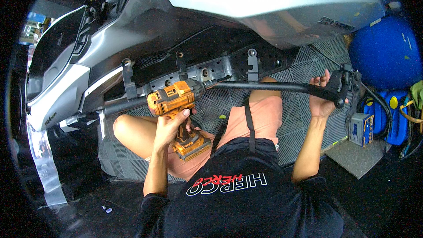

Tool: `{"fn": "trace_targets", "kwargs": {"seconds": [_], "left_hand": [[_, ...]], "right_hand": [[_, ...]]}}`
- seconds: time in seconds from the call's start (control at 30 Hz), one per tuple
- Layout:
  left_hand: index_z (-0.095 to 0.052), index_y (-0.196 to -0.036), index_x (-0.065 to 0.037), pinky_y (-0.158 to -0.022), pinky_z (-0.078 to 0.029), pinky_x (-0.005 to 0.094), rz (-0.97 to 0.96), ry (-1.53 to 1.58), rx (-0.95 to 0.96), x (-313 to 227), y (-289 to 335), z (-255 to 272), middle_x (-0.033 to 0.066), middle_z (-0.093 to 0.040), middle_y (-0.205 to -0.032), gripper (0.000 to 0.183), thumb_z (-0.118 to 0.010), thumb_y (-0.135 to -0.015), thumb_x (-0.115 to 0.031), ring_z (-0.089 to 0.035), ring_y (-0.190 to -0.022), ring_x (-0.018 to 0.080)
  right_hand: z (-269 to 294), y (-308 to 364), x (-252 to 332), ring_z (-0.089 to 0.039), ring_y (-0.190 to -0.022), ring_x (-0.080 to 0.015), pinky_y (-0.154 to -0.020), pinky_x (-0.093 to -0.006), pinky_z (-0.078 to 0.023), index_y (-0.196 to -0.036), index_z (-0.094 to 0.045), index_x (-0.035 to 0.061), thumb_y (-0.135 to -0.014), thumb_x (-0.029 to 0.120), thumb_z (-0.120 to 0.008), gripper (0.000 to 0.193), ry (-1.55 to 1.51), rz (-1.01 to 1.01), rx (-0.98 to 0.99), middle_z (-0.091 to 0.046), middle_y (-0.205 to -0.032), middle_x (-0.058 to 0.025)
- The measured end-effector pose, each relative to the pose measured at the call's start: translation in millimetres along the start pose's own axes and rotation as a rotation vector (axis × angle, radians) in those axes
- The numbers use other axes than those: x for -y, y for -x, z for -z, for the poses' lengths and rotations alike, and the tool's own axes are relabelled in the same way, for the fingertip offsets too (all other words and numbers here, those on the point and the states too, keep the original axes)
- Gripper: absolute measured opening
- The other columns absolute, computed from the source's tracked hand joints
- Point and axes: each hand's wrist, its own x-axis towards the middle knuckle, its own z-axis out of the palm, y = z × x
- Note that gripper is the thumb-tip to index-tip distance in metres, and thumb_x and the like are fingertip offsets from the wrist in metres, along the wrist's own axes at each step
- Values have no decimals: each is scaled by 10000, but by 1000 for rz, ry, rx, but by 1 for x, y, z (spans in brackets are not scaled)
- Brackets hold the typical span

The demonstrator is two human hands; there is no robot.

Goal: The person positions a black metal bar onto the side of a motorcycle, inserts bolts into the mounting holes by hand, and secures them using a power drill.

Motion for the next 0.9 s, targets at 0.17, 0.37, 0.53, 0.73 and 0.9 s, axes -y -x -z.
{"fn": "trace_targets", "kwargs": {"seconds": [0.17, 0.37, 0.53, 0.73, 0.9], "left_hand": [[-590, -1231, 19, -553, -508, 245, 3, -1, 5, 0, 0, -2, 107, -691, -1004, 344, -688, -933, -121, -560, -626, 95], [-586, -1237, 23, -558, -508, 248, -9, 18, 3, 0, 3, -2, 110, -690, -1011, 346, -682, -935, -117, -558, -633, 97], [-583, -1246, 15, -572, -504, 251, -15, 18, 15, 1, 8, 0, 105, -687, -1008, 353, -685, -935, -117, -555, -653, 99], [-589, -1241, 2, -598, -495, 247, -55, 36, 46, 0, 23, 1, 97, -686, -1007, 343, -688, -928, -98, -556, -673, 98], [-616, -1198, -27, -704, -529, 272, -99, -20, 82, 12, 48, 13, 65, -697, -1041, 339, -735, -886, -88, -613, -801, 111]], "right_hand": [[1, 0, 0, -547, -1178, -299, -1157, -482, -337, -1419, -419, -51, -527, 832, -733, 1294, 27, 32, -121, -626, -1194, -104], [1, 6, -7, -505, -1257, -325, -1168, -503, -301, -1373, -479, -48, -543, 842, -716, 1239, 14, 38, -140, -586, -1311, -116], [-15, 18, -22, -448, -1330, -345, -1166, -507, -299, -1404, -443, -42, -578, 835, -704, 1233, 34, 26, -191, -517, -1411, -137], [12, 57, -32, -476, -1293, -304, -1121, -451, -361, -1415, -409, 6, -779, 765, -609, 1010, 5, -12, -273, -493, -1418, -140], [26, 122, -78, -610, -1023, -209, -949, -359, -470, -1322, -474, 43, -938, 379, -657, 542, 612, -326, -228, -628, -1099, -84]]}}
